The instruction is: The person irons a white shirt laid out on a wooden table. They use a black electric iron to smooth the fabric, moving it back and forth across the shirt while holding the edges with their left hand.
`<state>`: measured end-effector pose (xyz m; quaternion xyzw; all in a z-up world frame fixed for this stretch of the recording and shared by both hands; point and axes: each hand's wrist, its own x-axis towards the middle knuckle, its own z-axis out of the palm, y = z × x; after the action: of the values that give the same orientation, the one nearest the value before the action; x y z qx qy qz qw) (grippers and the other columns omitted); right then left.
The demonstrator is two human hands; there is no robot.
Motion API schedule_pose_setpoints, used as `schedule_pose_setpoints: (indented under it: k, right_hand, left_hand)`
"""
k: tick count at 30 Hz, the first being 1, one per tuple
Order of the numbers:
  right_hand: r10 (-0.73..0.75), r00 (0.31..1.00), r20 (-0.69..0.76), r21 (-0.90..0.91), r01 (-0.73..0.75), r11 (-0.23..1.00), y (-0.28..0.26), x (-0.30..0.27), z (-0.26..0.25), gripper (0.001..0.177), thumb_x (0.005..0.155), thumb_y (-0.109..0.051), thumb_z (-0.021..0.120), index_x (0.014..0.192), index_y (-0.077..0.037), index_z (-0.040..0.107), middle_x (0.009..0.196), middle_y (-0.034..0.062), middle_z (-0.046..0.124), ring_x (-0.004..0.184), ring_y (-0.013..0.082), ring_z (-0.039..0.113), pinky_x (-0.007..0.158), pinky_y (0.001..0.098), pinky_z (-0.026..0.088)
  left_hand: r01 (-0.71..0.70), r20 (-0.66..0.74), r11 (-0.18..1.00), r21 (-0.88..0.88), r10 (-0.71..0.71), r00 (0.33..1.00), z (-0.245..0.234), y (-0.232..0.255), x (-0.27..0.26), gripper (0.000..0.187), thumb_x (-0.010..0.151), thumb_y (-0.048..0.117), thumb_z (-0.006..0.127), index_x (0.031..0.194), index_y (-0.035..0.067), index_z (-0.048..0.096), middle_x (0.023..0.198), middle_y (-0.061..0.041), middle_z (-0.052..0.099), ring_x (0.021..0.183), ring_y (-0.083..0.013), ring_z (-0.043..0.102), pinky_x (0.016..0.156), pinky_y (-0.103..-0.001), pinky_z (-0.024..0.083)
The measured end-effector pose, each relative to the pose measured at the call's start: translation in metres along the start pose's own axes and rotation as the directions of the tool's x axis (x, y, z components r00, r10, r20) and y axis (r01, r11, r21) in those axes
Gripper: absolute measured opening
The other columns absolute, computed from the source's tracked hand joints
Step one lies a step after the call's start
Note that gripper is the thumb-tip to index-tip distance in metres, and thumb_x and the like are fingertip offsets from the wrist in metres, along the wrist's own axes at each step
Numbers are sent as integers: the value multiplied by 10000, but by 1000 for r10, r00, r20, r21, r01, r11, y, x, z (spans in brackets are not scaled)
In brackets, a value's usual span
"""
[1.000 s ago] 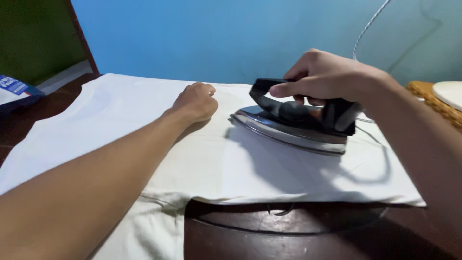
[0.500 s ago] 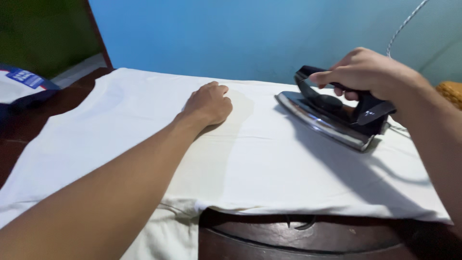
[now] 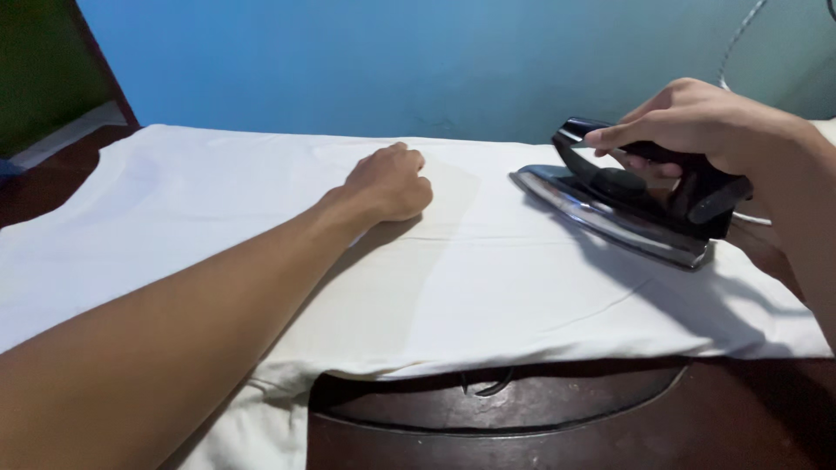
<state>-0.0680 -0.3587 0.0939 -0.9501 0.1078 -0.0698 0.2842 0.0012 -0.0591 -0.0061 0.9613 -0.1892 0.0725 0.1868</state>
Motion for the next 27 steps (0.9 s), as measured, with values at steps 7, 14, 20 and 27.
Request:
schedule_pose_setpoints:
  k: [7, 14, 20, 27]
  right_hand:
    - [-115, 957, 265, -62, 136, 989, 16, -3, -13, 377, 857, -322, 854, 925, 46, 813, 530, 121, 602, 400, 177, 487, 420, 381, 389]
    - [-83, 849, 522, -29, 114, 993, 53, -16, -35, 373, 774, -324, 853, 945, 5, 813, 527, 107, 673, 381, 153, 541, 381, 346, 415]
    - [-22, 826, 564, -79, 81, 994, 75, -27, -46, 396, 770, -320, 869, 915, 39, 788, 471, 132, 655, 309, 182, 477, 345, 350, 371]
    - [71, 881, 468, -133, -9, 991, 85, -21, -50, 372, 832, -309, 850, 897, 51, 785, 486, 155, 655, 307, 210, 481, 349, 346, 359]
  left_hand:
    - [-80, -4, 990, -117, 80, 997, 17, 30, 11, 335, 886, 151, 462, 1136, 39, 655, 1336, -165, 604, 1243, -371, 553, 1056, -489, 432]
    - [-80, -41, 994, -75, 77, 996, 20, 29, 0, 295, 925, 146, 487, 972, -42, 709, 1289, -164, 678, 1165, -363, 640, 1024, -471, 503]
    - [-75, -161, 989, -128, 53, 986, 23, 26, 1, 377, 853, 166, 527, 1127, 154, 786, 1225, -123, 729, 1121, -321, 687, 1009, -425, 538]
    - [15, -101, 992, -126, -28, 994, 11, 25, -8, 384, 851, 194, 525, 1149, 168, 766, 1182, -143, 716, 1093, -353, 672, 969, -461, 532]
